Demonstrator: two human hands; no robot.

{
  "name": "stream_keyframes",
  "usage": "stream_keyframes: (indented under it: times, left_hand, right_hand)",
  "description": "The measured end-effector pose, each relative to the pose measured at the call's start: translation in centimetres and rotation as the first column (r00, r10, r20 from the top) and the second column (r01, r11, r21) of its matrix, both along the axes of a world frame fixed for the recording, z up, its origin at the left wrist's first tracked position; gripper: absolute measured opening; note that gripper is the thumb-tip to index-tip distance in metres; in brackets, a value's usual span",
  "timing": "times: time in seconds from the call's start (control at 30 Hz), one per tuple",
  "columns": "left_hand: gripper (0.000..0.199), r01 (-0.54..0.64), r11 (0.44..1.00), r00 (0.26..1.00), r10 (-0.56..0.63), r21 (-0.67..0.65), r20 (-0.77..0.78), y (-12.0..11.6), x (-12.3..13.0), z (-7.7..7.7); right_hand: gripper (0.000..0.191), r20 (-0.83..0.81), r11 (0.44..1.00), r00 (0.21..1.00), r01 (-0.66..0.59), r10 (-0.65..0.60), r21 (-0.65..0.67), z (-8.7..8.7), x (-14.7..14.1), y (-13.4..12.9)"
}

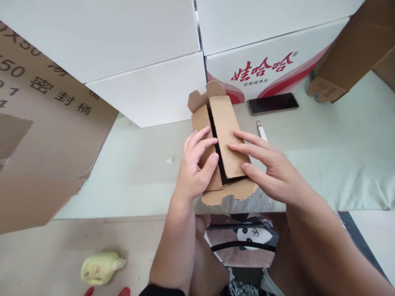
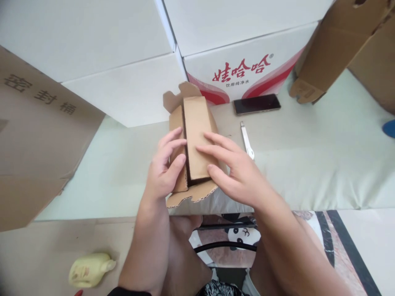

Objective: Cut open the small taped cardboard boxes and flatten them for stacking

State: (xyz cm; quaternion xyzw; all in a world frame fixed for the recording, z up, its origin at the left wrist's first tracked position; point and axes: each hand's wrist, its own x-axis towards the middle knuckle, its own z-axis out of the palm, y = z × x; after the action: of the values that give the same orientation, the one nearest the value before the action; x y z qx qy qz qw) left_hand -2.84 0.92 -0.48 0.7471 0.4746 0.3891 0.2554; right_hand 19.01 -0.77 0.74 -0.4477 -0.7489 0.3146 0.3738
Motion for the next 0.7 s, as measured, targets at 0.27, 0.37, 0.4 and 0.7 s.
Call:
stream_keyframes:
  times: [0.27, 0.37, 0.4, 0.7]
  left_hand:
    - [0.027, 0.006, 0.999, 0.997, -0.003, -0.037, 0.079, 0.1, 0.0, -0.1]
    - [0.025, 0.012, 0.998, 0.999, -0.01, -0.054, 0.049, 0.1, 0.2, 0.1]
    - [0.025, 0.014, 0.998, 0.999, -0.011, -0.062, 0.038, 0.1, 0.3, 0.1]
    - [0.025, 0.026, 0.993, 0.998, -0.033, -0.117, -0.055, 0.2, 1.2, 0.3]
  right_hand:
    - [0.029, -0.011, 0.994, 0.994, 0.106, -0.106, -0.011, -0.4, -0.1, 0.0]
    - [0.028, 0.016, 0.995, 0.996, 0.094, -0.093, -0.021, -0.3, 0.1, -0.1]
    - [0.028, 0.029, 0.996, 0.996, 0.085, -0.084, -0.027, -0.2, 0.2, -0.1]
    - [0.041, 0.046, 0.996, 0.998, -0.03, 0.034, -0.084, 0.0, 1.5, -0.2]
